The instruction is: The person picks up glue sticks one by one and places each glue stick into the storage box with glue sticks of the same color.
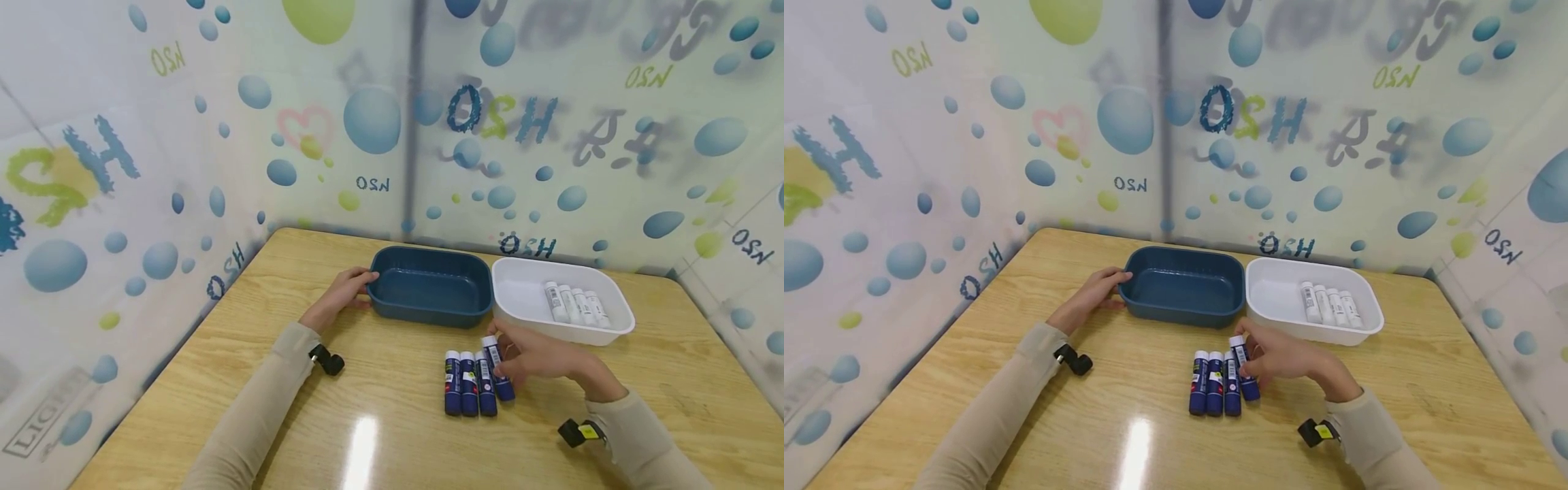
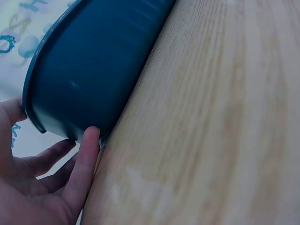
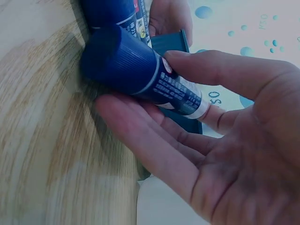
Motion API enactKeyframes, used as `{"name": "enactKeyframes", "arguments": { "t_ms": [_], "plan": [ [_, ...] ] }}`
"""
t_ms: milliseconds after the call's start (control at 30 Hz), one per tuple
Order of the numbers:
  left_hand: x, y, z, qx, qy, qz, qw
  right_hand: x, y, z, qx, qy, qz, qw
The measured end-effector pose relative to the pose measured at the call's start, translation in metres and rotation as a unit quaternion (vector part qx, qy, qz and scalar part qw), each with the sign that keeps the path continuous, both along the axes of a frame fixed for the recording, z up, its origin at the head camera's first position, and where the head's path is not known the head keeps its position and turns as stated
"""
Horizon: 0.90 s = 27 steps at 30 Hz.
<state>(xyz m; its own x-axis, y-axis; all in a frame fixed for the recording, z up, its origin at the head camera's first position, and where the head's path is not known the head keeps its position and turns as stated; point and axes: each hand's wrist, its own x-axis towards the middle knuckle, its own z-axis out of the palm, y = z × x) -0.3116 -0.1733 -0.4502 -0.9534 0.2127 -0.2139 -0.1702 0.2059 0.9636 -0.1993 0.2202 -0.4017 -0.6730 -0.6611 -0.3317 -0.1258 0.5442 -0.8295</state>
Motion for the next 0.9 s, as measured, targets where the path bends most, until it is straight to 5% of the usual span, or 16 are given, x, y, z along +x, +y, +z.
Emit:
{"name": "enactKeyframes", "arguments": {
  "t_ms": [467, 900],
  "plan": [
    [0.002, 0.0, 0.001, 0.003, -0.008, 0.009, 0.9999, 0.0, 0.004, 0.01, -0.04, 0.048, 0.006, 0.998],
    [0.001, 0.002, 0.001, -0.003, -0.004, 0.012, 0.9999, -0.007, -0.005, 0.036, -0.047, 0.08, -0.013, 0.9956]
  ]
}}
